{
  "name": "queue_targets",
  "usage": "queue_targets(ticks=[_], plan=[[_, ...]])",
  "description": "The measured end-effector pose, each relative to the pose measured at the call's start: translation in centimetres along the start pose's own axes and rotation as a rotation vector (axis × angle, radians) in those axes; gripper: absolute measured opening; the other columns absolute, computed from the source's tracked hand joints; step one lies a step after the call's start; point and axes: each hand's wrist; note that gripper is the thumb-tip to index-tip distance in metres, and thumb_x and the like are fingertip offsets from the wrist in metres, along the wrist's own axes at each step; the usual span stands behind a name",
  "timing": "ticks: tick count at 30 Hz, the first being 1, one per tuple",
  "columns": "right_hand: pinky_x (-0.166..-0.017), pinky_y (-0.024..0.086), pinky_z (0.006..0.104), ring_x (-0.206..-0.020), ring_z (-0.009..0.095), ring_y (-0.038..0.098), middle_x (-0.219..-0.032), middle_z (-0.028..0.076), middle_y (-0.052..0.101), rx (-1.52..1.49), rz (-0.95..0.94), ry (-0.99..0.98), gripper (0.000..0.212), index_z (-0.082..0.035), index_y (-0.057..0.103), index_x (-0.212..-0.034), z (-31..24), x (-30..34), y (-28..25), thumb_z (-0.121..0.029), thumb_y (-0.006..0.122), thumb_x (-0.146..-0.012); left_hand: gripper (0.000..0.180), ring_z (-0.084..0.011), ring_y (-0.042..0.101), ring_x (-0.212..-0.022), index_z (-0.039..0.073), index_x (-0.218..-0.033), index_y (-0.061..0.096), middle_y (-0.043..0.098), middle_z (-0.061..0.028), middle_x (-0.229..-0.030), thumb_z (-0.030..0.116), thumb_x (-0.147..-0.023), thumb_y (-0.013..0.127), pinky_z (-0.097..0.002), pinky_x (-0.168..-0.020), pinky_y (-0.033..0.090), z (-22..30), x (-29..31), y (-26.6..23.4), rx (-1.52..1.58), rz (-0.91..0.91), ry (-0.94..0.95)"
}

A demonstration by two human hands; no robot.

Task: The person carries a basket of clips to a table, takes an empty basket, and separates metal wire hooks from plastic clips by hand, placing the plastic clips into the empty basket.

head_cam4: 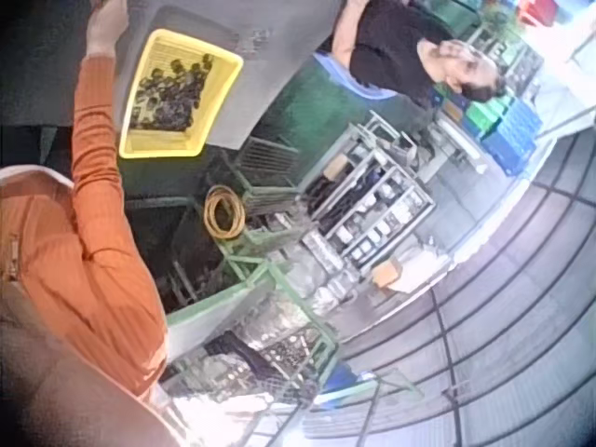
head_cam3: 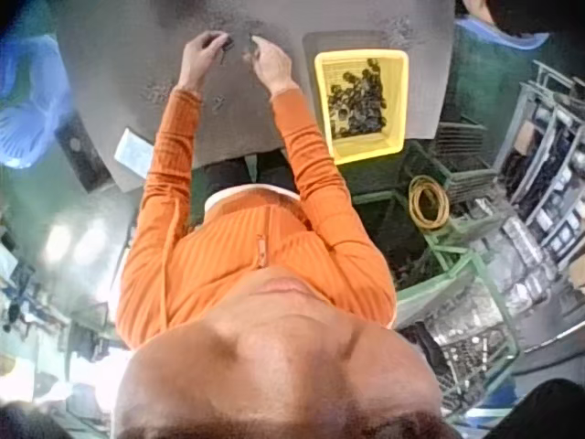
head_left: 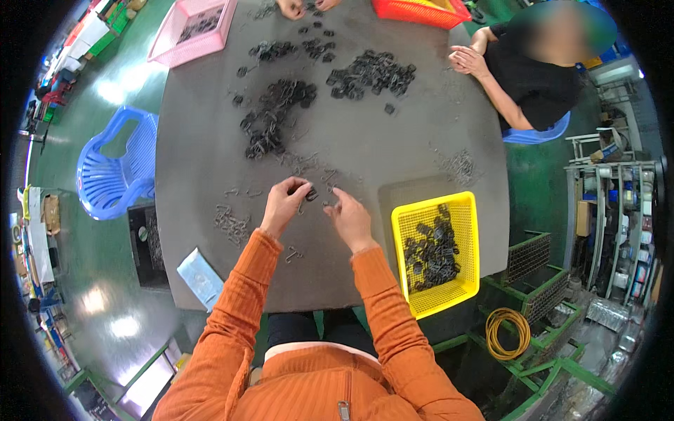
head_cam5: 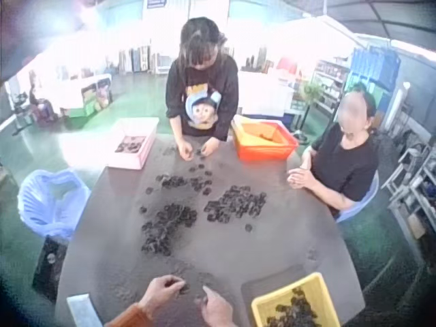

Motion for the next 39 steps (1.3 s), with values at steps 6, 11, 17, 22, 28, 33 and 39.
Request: queue_targets(ticks=[6,11,17,22,28,33,39], plan=[[-0.068,0.047,0.0392,-0.079,0.031,0.06,-0.084,0.014,0.063,-0.032,-0.146,0.238,0.019,-0.007,0.06,-0.09,0.3,3.5,-4.2,-0.021,0.062,-0.078,0.018,-0.0083,0.053,-0.066,0.003,-0.095,0.059,0.058,-0.0001,-0.077,0.018,-0.087,0.054,-0.0224,-0.058,0.045,3.0,0.7,6.7,0.379,-0.229,-0.195],[-0.075,0.046,0.0362,-0.088,0.028,0.058,-0.095,0.012,0.059,-0.612,-0.123,0.297,0.032,-0.006,0.053,-0.106,7.5,9.9,-6.1,-0.025,0.058,-0.081,0.023,-0.0202,0.058,-0.089,0.0,-0.1,0.057,0.061,-0.0102,-0.093,0.016,-0.084,0.057,-0.0312,-0.079,0.047,10.6,4.8,17.2,0.176,-0.471,0.215],[-0.075,0.046,0.041,-0.087,0.034,0.055,-0.094,0.016,0.053,0.385,0.03,0.332,0.036,-0.009,0.054,-0.105,10.2,10.3,-12.8,-0.022,0.067,-0.073,0.026,-0.0333,0.048,-0.109,0.002,-0.105,0.053,0.053,-0.0173,-0.111,0.014,-0.083,0.054,-0.0393,-0.094,0.038,10.3,5.9,15.4,0.018,-0.369,0.38],[-0.089,0.039,0.0392,-0.103,0.032,0.048,-0.109,0.016,0.049,0.284,0.389,0.151,0.034,-0.003,0.051,-0.111,4.9,6.3,-11.7,-0.005,0.059,-0.078,0.031,-0.0315,0.037,-0.122,0.005,-0.112,0.052,0.045,-0.0153,-0.124,0.015,-0.082,0.054,-0.0429,-0.102,0.03,-1.3,4.9,10.3,-0.409,-0.108,0.336],[-0.083,0.044,0.038,-0.098,0.03,0.052,-0.103,0.014,0.052,0.005,0.232,-0.212,0.025,-0.004,0.055,-0.103,-1.7,-1.7,-0.7,-0.002,0.056,-0.078,0.054,-0.025,0.014,-0.135,0.007,-0.133,0.034,0.028,-0.0095,-0.141,0.03,-0.085,0.045,-0.0515,-0.107,0.014,-8.5,1.2,9.7,-0.974,-0.236,0.739],[-0.078,0.046,0.0354,-0.095,0.029,0.054,-0.1,0.012,0.053,-0.067,0.199,-0.197,0.021,-0.004,0.057,-0.098,-2.5,-5.7,3.3,-0.002,0.056,-0.078,0.053,-0.024,0.014,-0.136,0.015,-0.136,0.032,0.027,-0.0025,-0.143,0.036,-0.088,0.039,-0.0519,-0.108,0.009,-7.8,-6.4,6.3,-1.004,-0.079,0.535],[-0.074,0.047,0.0327,-0.092,0.025,0.056,-0.1,0.008,0.055,-0.144,0.024,-0.012,0.02,-0.008,0.059,-0.095,-1.6,-10.0,5.4,-0.002,0.058,-0.076,0.053,-0.0234,0.016,-0.135,0.012,-0.137,0.031,0.028,-0.0031,-0.143,0.028,-0.088,0.045,-0.0453,-0.109,0.013,-12.0,-3.1,-3.9,-0.983,0.068,0.319]])
Point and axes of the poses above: each hand's wrist, its own x-axis away from the middle knuckle, its own y-axis out of the palm, z = x × y
